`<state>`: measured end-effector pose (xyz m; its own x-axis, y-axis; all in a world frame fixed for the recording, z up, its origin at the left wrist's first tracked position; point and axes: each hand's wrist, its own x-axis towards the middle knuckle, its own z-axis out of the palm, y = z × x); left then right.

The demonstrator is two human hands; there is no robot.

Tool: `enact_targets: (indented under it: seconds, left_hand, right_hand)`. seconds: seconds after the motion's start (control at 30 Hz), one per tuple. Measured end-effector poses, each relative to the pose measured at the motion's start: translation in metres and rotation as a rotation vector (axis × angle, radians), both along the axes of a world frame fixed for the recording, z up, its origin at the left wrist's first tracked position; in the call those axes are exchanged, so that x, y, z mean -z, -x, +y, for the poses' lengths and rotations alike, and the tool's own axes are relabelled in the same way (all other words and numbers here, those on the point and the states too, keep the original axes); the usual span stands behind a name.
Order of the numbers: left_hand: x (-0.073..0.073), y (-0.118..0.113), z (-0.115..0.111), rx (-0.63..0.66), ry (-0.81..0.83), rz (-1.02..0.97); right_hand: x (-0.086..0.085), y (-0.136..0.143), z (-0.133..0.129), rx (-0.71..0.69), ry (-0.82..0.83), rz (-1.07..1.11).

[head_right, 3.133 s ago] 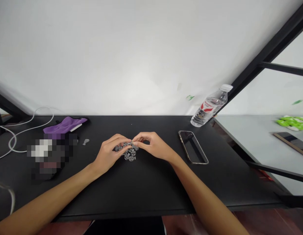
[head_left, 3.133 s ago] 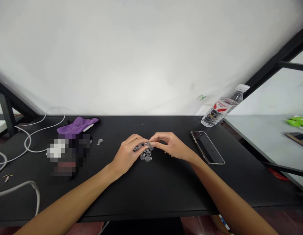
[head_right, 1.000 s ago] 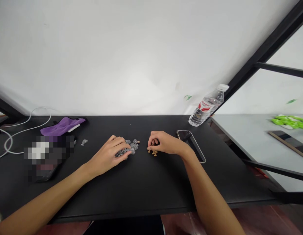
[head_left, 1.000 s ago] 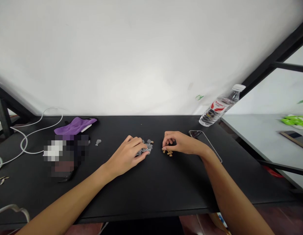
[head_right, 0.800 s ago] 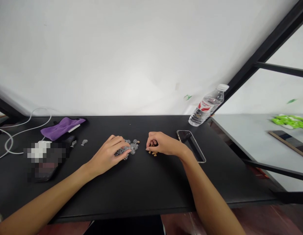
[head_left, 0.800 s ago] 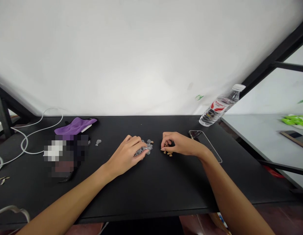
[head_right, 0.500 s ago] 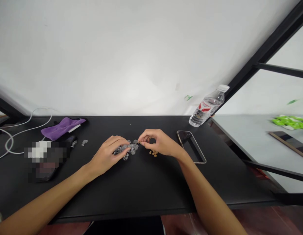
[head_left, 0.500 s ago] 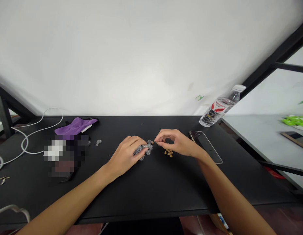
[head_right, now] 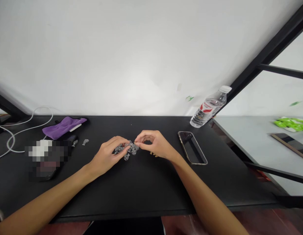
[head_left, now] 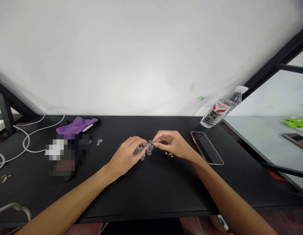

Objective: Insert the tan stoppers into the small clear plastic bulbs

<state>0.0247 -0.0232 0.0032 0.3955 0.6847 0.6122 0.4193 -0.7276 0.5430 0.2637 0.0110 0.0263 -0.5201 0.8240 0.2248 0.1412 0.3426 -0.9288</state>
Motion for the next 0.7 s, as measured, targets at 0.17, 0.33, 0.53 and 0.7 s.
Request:
enact_targets:
  seconds: [0.17,0.33,0.53,0.7]
  left_hand:
    - [0.0011,0.0007,-0.0003,0.002,0.028,0.001]
    - [0.0019,0.0012,0.0004,0.03,0.029,-0.016]
    - [0.0005,0.001,0.0019,0.082,-0.007,-0.008]
    - [-0.0001,0.0019,0.0015,0.113,0.03,-0.003]
  right_hand:
    - [0.0013,0.0003,-0.0003,-0.036,0.027,-0.001]
    - [0.0024,0.001,-0.0005,-0.03,-0.008,-0.005]
    - [0.0002,-0.0002,-0.001,-0.045,-0.104,-0.002]
    - [0.0002,0.0002,-0.0015,-0.044,-0.119,-0.032]
